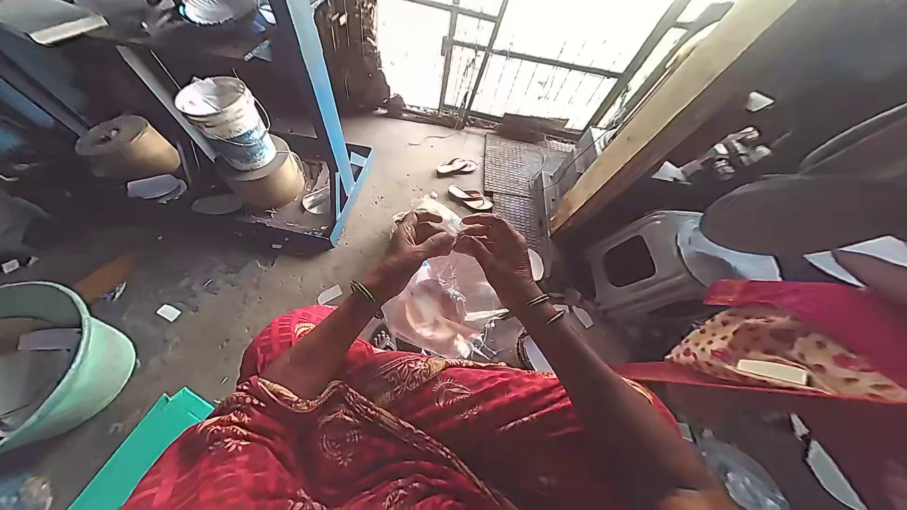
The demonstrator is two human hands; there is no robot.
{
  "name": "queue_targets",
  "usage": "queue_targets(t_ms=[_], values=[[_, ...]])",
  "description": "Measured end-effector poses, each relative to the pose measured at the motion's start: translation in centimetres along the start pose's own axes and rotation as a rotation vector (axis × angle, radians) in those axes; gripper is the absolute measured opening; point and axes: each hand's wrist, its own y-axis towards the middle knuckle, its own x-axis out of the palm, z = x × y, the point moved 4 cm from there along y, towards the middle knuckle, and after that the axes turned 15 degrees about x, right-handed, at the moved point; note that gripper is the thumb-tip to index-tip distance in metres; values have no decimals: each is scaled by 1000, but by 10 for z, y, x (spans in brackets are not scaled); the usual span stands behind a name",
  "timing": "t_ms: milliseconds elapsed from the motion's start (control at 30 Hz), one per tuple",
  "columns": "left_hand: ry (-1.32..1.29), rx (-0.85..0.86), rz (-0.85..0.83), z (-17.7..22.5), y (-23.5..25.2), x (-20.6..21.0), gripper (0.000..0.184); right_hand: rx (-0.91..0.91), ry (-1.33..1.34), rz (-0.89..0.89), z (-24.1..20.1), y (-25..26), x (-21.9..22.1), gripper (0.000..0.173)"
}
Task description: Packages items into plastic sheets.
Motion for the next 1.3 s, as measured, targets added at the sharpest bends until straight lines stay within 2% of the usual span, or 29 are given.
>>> queue_targets(t_ms=[100, 267, 433, 533, 733, 867, 967, 1100, 1167, 1233, 1300], values=[[-4, 17, 3, 0, 0, 1, 40, 18, -65, 56, 1, 0, -2, 32], [44, 6, 8, 2, 0, 5, 41, -57, -261, 142, -4, -2, 1, 28], [139, -28, 8, -1, 1, 0, 39, -95, -395, 158, -4, -2, -3, 25], [116, -62, 101, -17, 14, -10, 38, -94, -399, 180, -3, 1, -12, 21], [122, -71, 32, -16, 4, -4, 34, -56, -408, 175, 0, 0, -3, 20], [21, -163, 62, -13, -1, 8, 36, -188, -496, 200, -1, -2, 4, 19], [2, -152, 112, -14, -2, 8, 35, -202, -477, 101, 5, 0, 8, 19], [136, -154, 128, -19, -5, 7, 37, -50, -427, -170, 8, -2, 17, 34], [324, -56, 62, -20, -2, 4, 34, -136, -444, -107, 4, -1, 13, 32], [436, 190, -35, -22, 10, 0, 30, -212, -419, 38, -5, 4, -3, 29], [413, 371, -149, -13, 17, 2, 23, -173, -359, -9, -12, 9, -23, 50]])
